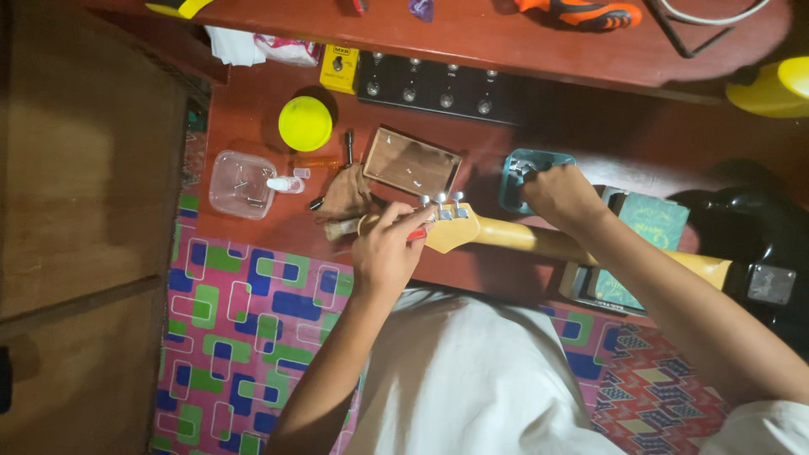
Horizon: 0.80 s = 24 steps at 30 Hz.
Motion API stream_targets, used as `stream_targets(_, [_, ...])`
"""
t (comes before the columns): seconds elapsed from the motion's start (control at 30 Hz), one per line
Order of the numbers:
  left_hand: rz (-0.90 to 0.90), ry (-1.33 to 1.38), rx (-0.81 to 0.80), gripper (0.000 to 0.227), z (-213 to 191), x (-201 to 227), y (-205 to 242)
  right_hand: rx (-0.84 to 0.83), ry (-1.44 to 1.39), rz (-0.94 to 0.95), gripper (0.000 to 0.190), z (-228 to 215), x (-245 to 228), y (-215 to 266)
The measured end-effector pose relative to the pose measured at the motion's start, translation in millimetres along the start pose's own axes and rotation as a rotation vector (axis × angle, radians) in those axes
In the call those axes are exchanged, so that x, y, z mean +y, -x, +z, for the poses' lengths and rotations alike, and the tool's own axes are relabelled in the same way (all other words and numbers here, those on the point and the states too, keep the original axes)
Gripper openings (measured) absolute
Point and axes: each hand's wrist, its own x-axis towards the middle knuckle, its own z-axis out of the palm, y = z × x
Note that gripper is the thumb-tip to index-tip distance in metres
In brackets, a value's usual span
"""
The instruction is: The person installs tuning pegs onto a guitar headstock. They pick up each tuning peg from a container, place it into a hole on the headstock, and tighten it using a screwdriver. The person repeats this process for all six tuning pegs.
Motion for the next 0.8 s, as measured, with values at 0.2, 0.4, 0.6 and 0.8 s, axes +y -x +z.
stream_targets(0.2, [-0.037,0.063,-0.081,0.029,-3.9,0.0,-5.5,0.0,-0.043,-0.109,0.021,0.1,10.0,-2.8])
stream_targets(0.4, [-0.083,0.134,-0.144,0.027,-10.5,1.5,-3.3,0.037,-0.381,0.052,0.022,-80.0,29.9,3.3])
stream_targets(0.6, [-0.185,0.823,-0.059,0.015,-54.1,53.7,-2.7,0.568,-1.749,0.322,0.006,-116.6,-34.7,50.4])
stream_targets(0.8, [-0.417,1.218,-0.246,0.014,-60.1,71.5,-5.4,0.8,-2.007,0.304,0.011,-123.9,-103.6,44.8])
